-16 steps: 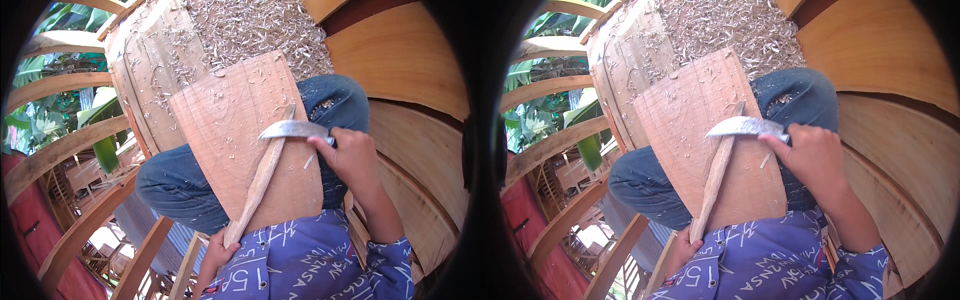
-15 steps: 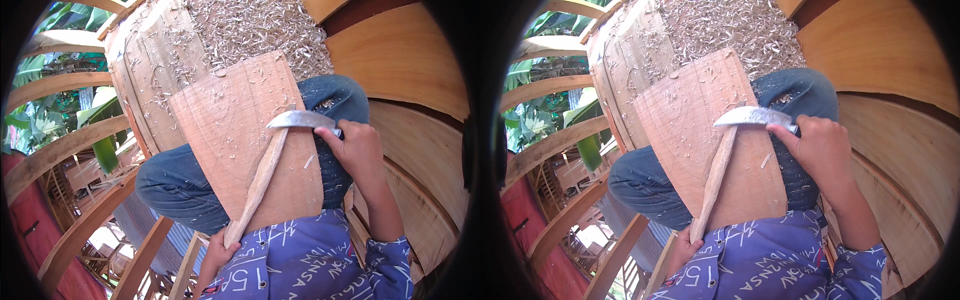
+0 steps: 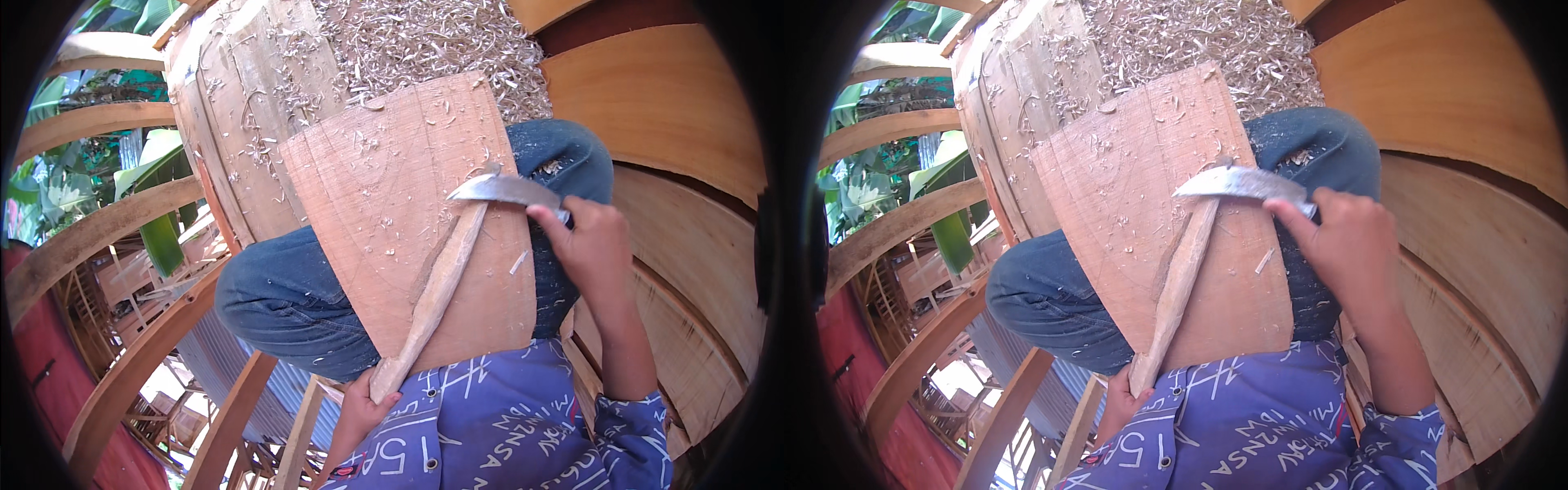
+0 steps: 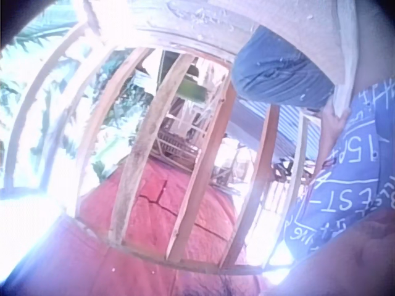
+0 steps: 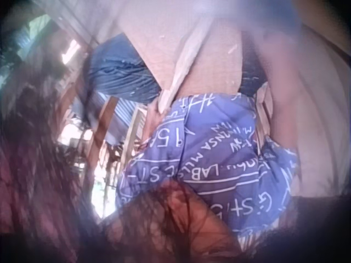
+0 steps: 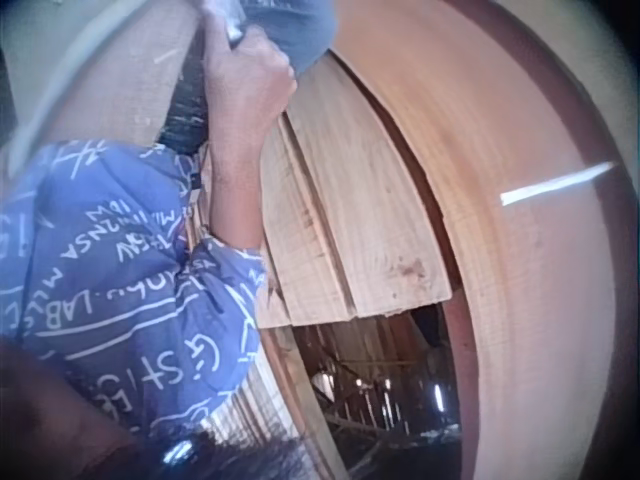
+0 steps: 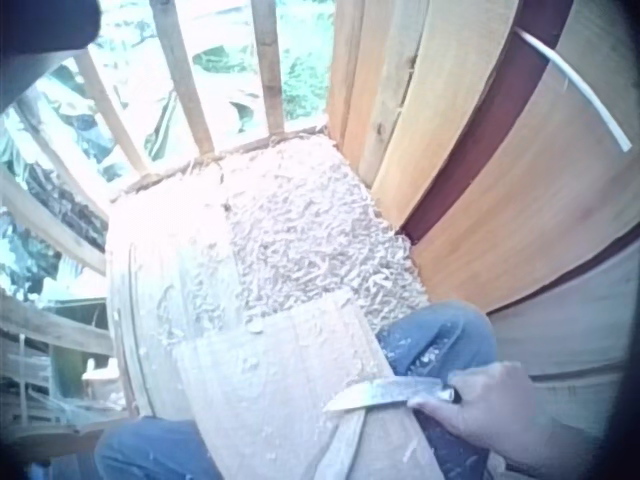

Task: The person sits cross-legged on a wooden platform and uses a curved knife to shave and shape a long, thin piece of wood. They hold the wood against their legs and repeatedly scrape the blade along its length to remove bark and smooth the surface, creating a pile of wood shavings.

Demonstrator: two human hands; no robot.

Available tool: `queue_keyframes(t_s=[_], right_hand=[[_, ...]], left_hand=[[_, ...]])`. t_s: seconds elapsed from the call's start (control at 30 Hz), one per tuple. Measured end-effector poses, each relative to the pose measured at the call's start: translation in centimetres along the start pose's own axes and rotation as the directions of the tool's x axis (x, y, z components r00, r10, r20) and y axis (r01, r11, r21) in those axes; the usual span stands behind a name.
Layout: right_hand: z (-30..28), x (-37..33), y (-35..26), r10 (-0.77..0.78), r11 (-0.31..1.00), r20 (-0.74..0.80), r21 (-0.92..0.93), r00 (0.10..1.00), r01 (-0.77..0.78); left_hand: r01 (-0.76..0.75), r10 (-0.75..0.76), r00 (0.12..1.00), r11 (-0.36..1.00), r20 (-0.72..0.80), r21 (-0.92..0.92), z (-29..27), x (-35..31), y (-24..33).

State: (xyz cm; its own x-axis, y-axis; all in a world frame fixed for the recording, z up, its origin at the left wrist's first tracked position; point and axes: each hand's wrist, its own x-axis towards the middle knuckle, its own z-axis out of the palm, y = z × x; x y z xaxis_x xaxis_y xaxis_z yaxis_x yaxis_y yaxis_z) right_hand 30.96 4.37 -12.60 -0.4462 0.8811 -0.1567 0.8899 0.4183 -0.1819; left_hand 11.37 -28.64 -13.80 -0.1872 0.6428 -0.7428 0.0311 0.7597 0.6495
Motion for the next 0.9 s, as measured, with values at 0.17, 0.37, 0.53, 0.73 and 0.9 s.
queue_keyframes(t_s=[0.17, 0.37, 0.53, 0.73, 0.9], right_hand=[[-4.4, 2.8, 2.7, 0.316, 0.934, 0.046, 0.159, 0.948, -0.319], [-1.2, -1.2, -1.2, -0.102, 0.994, 0.175, 0.051, 0.979, 0.094], [-0.4, 0.7, 0.0, -0.091, 0.995, -0.010, -0.034, 0.996, 0.091], [-3.6, 1.8, -0.1, 0.172, 0.981, 0.148, 0.061, 0.974, -0.183], [-1.0, -1.2, -2.6, -0.091, 0.995, 0.209, 0.063, 0.974, 0.080]], left_hand=[[0.005, -0.006, 1.000, 0.999, 0.005, 0.052, -0.4, 0.0, -0.6], [-0.037, 0.038, 0.999, 0.998, -0.011, 0.040, 0.1, 0.1, -1.8], [-0.054, 0.056, 0.996, 0.998, -0.070, 0.036, 0.4, 0.0, -1.4], [-0.103, 0.108, 0.994, 0.987, -0.031, 0.126, 0.3, 0.1, -2.5], [-0.044, 0.044, 0.999, 0.999, -0.018, -0.008, 0.4, 0.3, -2.1]])
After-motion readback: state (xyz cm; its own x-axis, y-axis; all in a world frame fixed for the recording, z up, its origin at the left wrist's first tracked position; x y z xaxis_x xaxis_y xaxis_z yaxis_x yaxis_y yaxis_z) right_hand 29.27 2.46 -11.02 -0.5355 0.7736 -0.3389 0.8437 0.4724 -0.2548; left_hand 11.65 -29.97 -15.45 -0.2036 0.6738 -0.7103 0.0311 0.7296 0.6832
